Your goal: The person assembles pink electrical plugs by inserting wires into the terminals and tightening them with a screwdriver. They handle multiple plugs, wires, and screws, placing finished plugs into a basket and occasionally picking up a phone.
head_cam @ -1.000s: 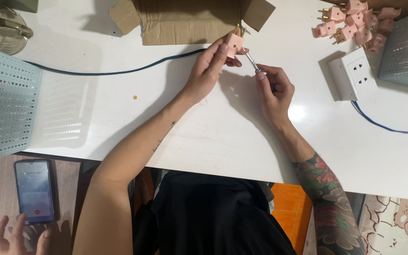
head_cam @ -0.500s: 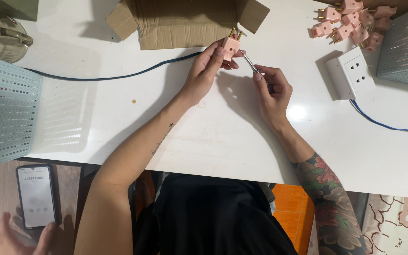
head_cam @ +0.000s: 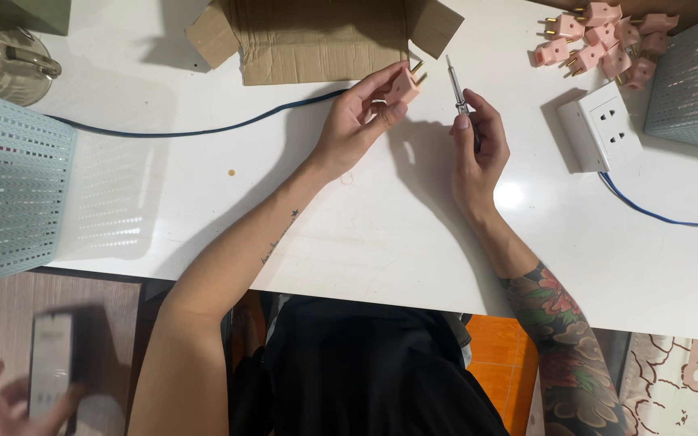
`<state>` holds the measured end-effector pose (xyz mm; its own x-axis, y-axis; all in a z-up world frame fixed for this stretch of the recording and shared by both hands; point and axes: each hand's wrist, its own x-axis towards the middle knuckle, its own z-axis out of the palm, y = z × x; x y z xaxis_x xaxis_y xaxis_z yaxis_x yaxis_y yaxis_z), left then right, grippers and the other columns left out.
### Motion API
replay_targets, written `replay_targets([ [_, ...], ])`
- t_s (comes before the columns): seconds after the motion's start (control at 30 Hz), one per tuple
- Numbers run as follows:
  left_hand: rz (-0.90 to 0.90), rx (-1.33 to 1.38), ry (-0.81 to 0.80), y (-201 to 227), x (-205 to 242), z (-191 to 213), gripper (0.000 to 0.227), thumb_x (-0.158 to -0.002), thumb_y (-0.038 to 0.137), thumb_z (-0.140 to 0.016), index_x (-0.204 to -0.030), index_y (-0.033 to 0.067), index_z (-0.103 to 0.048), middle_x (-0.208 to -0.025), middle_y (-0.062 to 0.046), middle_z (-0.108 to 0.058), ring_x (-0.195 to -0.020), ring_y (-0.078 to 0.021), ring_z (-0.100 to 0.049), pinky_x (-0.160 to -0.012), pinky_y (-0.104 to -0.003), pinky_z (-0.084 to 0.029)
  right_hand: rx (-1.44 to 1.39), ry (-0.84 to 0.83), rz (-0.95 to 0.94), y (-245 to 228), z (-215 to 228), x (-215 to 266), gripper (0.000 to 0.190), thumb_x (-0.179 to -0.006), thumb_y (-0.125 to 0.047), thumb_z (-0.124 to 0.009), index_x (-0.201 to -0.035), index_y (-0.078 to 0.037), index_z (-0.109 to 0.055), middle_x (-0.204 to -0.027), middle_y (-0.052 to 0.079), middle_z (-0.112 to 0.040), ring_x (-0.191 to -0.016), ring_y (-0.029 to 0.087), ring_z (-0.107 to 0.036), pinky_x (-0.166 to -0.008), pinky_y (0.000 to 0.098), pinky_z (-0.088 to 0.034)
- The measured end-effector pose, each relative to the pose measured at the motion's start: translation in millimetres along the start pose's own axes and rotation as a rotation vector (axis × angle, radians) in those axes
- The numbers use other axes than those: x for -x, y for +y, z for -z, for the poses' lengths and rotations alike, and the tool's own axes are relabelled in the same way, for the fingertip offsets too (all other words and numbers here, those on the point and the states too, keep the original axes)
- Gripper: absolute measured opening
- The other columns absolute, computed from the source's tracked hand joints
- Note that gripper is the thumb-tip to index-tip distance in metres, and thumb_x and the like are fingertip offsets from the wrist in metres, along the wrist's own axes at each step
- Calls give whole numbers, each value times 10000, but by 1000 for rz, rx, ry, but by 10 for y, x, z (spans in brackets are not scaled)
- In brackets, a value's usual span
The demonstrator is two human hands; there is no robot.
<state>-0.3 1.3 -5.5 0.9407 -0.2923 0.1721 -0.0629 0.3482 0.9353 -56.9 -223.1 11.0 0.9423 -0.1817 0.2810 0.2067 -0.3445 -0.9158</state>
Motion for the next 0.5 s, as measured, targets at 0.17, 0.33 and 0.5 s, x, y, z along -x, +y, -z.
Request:
replay_targets([
  [0.17,-64,-53,26,-16,21,3,520,-1117,195,-825,-1595,94,-647,-1535,-25,-715,-1342,-138,-693,-1127,-280,-585,-91,-35,-5,59,4,-10,449,-1232,-232,-686,-1626,-29,-617,-1163,55,-705,-1117,150,-667,-1044,282,-549],
  [0.33,-101,-139,72,-11,11,9,404,-1089,158,-823,-1474,145,-700,-1351,11,-739,-1211,-139,-721,-1063,-283,-593,96,-32,183,38,176,-207,286,-1215,-156,-737,-1447,11,-744,-1166,97,-723,-1027,182,-619,-1008,325,-518],
  [0.5,-132,-417,71,28,58,-3,463,-1127,177,-823,-1560,203,-661,-1246,-2,-751,-1170,-126,-704,-997,-268,-614,363,-46,450,338,546,-440,322,-1195,123,-766,-1475,-38,-759,-1221,174,-539,-1032,298,-567,-852,386,-531],
])
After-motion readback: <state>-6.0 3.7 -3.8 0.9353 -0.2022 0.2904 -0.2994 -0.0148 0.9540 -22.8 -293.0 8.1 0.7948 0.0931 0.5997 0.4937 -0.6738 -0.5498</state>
